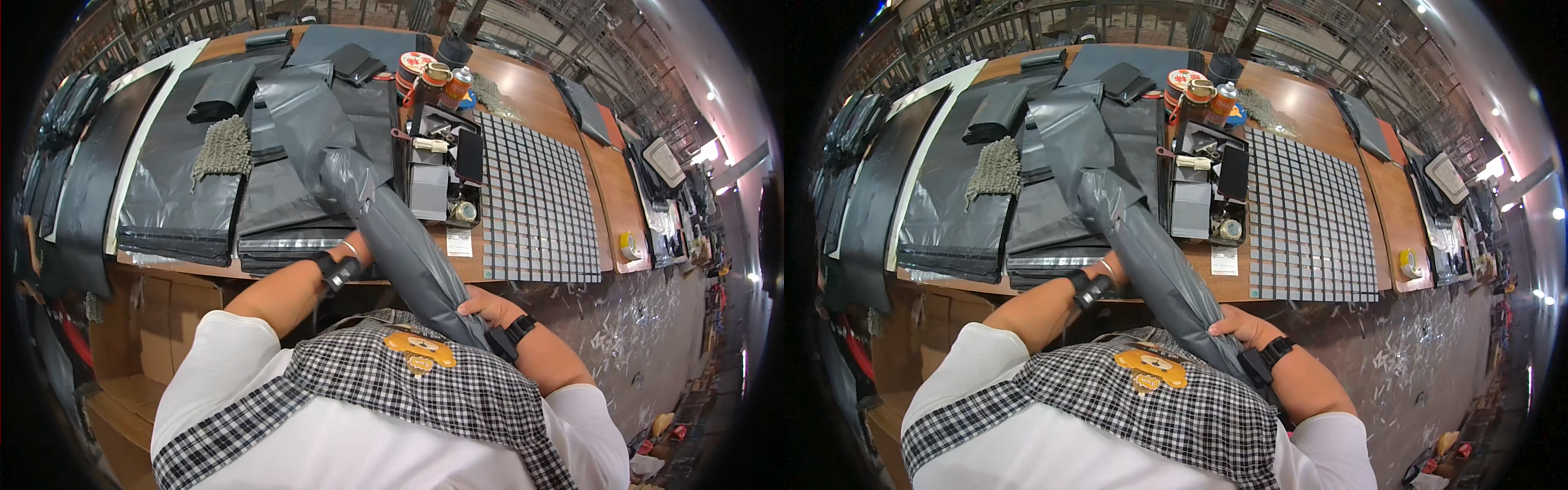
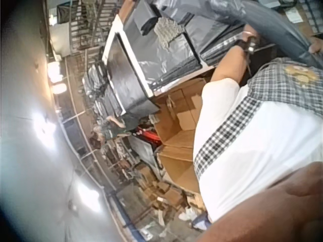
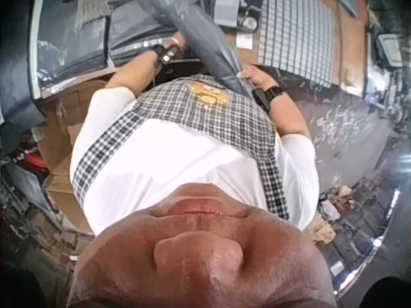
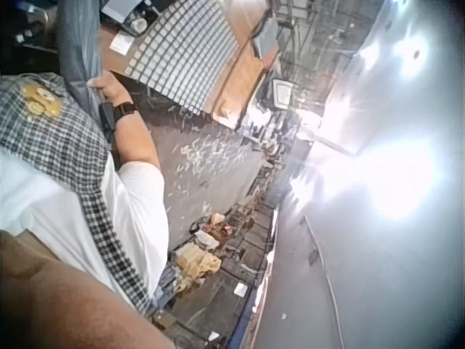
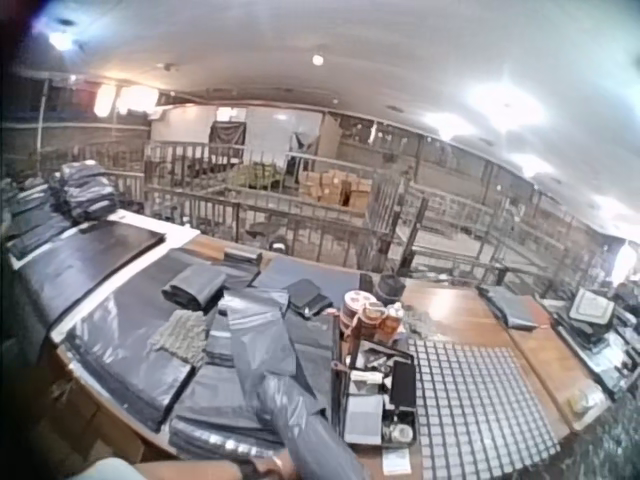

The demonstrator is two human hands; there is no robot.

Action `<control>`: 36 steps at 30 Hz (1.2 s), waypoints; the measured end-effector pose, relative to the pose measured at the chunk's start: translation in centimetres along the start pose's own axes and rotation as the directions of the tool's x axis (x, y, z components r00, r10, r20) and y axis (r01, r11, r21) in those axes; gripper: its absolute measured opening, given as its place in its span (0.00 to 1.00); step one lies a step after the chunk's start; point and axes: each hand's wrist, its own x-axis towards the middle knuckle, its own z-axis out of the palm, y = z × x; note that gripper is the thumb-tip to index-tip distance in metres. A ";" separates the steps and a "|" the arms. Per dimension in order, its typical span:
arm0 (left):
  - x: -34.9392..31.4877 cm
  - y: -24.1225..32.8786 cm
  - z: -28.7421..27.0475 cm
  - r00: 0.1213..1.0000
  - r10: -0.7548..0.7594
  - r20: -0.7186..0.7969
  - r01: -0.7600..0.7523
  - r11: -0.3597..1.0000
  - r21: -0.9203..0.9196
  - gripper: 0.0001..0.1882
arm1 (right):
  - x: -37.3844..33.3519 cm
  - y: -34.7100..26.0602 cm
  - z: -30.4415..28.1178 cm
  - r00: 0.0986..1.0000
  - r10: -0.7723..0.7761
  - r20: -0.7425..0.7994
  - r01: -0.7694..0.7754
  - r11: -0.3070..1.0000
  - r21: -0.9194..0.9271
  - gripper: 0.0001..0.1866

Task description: Packaging and rolling plastic or rubber sheets and placing them into bags at an industrial workstation.

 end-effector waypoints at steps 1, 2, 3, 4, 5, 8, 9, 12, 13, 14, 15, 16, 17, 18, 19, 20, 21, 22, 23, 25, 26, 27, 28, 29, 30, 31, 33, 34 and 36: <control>0.4 1.6 0.6 0.960 0.276 -0.040 -0.271 0.957 0.107 0.11 | -0.2 0.1 -0.1 0.998 -0.042 0.049 0.038 0.997 0.068 0.42; -0.1 2.2 -0.5 0.949 0.289 -0.124 -0.276 0.955 0.110 0.11 | -0.4 0.3 -0.2 0.998 -0.049 0.037 0.046 0.995 0.084 0.41; -0.7 3.1 -1.5 0.963 -0.154 0.221 0.179 0.979 -0.098 0.11 | -0.5 0.6 -0.3 1.000 -0.010 0.022 0.009 0.999 0.051 0.41; -0.9 3.7 -2.7 0.679 -0.473 0.562 0.632 0.766 -0.118 0.12 | -0.7 1.0 -0.2 0.998 -0.024 -0.059 0.023 1.000 -0.019 0.39; -1.6 3.9 -4.1 0.677 -0.406 0.614 0.651 0.720 -0.242 0.16 | -0.8 1.5 -0.2 0.991 -0.041 -0.131 0.031 0.996 -0.079 0.38; -2.6 5.2 -3.9 0.543 -0.454 0.707 0.699 0.711 -0.081 0.16 | -0.3 2.3 -0.3 0.988 -0.042 -0.146 0.030 0.996 -0.079 0.34; -2.9 5.8 -2.4 0.470 -0.443 0.764 0.627 0.776 0.065 0.15 | -0.2 2.6 -0.4 0.988 0.006 -0.155 -0.015 0.998 -0.061 0.34; -3.2 7.4 3.4 0.743 0.108 0.661 0.043 0.977 -0.208 0.20 | 0.8 2.4 -0.5 0.991 -0.106 -0.082 0.095 0.987 -0.133 0.35; -2.9 7.9 4.9 0.696 0.034 0.717 0.196 0.952 -0.235 0.20 | 1.5 2.3 -0.1 0.987 -0.154 -0.047 0.141 0.969 -0.204 0.35; -3.8 8.1 5.2 0.716 0.054 0.696 0.181 0.948 -0.260 0.20 | 1.3 1.7 -0.2 0.993 -0.111 -0.031 0.102 0.974 -0.204 0.36; -3.9 8.4 5.2 0.769 0.106 0.630 0.138 0.935 -0.326 0.19 | 1.4 1.1 0.0 0.993 -0.094 -0.069 0.078 0.976 -0.201 0.36; -3.4 8.9 5.2 0.717 0.068 0.693 0.179 0.944 -0.278 0.19 | 1.6 0.4 0.5 0.992 -0.098 -0.074 0.081 0.975 -0.207 0.37; -3.2 9.2 4.1 0.785 0.087 0.613 0.157 0.930 -0.333 0.19 | 1.3 -0.3 1.0 0.992 -0.085 -0.095 0.063 0.974 -0.218 0.37; -2.1 9.6 3.1 0.831 0.090 0.548 0.132 0.927 -0.352 0.19 | 1.3 -1.3 1.6 0.982 -0.157 -0.104 0.132 0.967 -0.216 0.37; -0.5 10.2 2.1 0.893 0.054 0.447 0.205 0.835 -0.510 0.19 | 0.9 -2.3 2.1 0.968 -0.233 -0.096 0.213 0.959 -0.186 0.37; 1.3 10.8 1.1 0.889 -0.041 0.457 0.333 0.742 -0.582 0.20 | 0.3 -3.5 2.1 0.941 -0.322 -0.100 0.286 0.921 -0.266 0.39; 3.0 11.4 0.0 0.930 -0.043 0.365 0.265 0.766 -0.586 0.18 | -0.4 -4.6 2.0 0.911 -0.389 -0.137 0.314 0.870 -0.380 0.41; 5.4 11.8 -1.1 0.973 0.043 0.227 0.084 0.849 -0.522 0.18 | -2.0 -5.2 1.7 0.847 -0.524 -0.093 0.472 0.821 -0.322 0.45; 7.8 12.3 -1.9 0.978 0.043 0.205 0.103 0.754 -0.649 0.17 | -3.7 -5.1 1.5 0.773 -0.628 -0.088 0.583 0.759 -0.290 0.48; 11.8 13.8 -3.3 0.977 0.055 0.204 0.116 0.666 -0.737 0.16 | -8.8 -2.4 1.4 0.800 -0.598 -0.046 0.593 0.800 -0.096 0.55; 13.6 14.6 -3.7 0.982 0.172 0.078 -0.080 0.756 -0.649 0.15 | -10.0 -0.2 2.3 0.800 -0.589 -0.116 0.573 0.807 -0.145 0.55; 15.3 15.6 -3.7 0.955 0.291 -0.059 -0.278 0.808 -0.520 0.14 | -10.7 1.9 2.9 0.816 -0.525 -0.243 0.482 0.849 -0.214 0.55; 16.6 16.7 -3.0 0.952 0.303 -0.039 -0.276 0.799 -0.534 0.14 | -11.1 3.8 3.0 0.796 -0.575 -0.192 0.543 0.817 -0.196 0.55; 17.4 17.9 -1.6 0.950 0.303 0.073 -0.215 0.806 -0.551 0.14 | -11.2 5.9 3.2 0.742 -0.596 -0.308 0.576 0.801 -0.163 0.53; 18.2 18.8 0.2 0.925 0.361 0.115 -0.235 0.785 -0.573 0.14 | -11.2 7.5 3.1 0.675 -0.605 -0.423 0.613 0.778 -0.137 0.52; 18.6 19.9 3.0 0.867 0.385 0.316 -0.226 0.869 -0.440 0.15 | -11.1 8.7 2.6 0.665 -0.605 -0.439 0.617 0.775 -0.133 0.52; 17.1 19.8 9.3 0.724 0.538 0.432 -0.394 0.836 -0.382 0.18 | -10.2 10.3 0.7 0.517 -0.632 -0.578 0.734 0.675 -0.081 0.46; 13.7 19.7 13.3 0.715 0.581 0.389 -0.312 0.763 -0.566 0.21 | -9.8 10.8 -0.5 0.449 -0.657 -0.606 0.757 0.640 -0.133 0.39; 6.9 17.2 20.6 0.276 0.155 0.949 -0.090 0.987 -0.135 0.26 | -8.2 11.6 -3.0 0.483 -0.569 -0.666 0.738 0.673 -0.039 0.35</control>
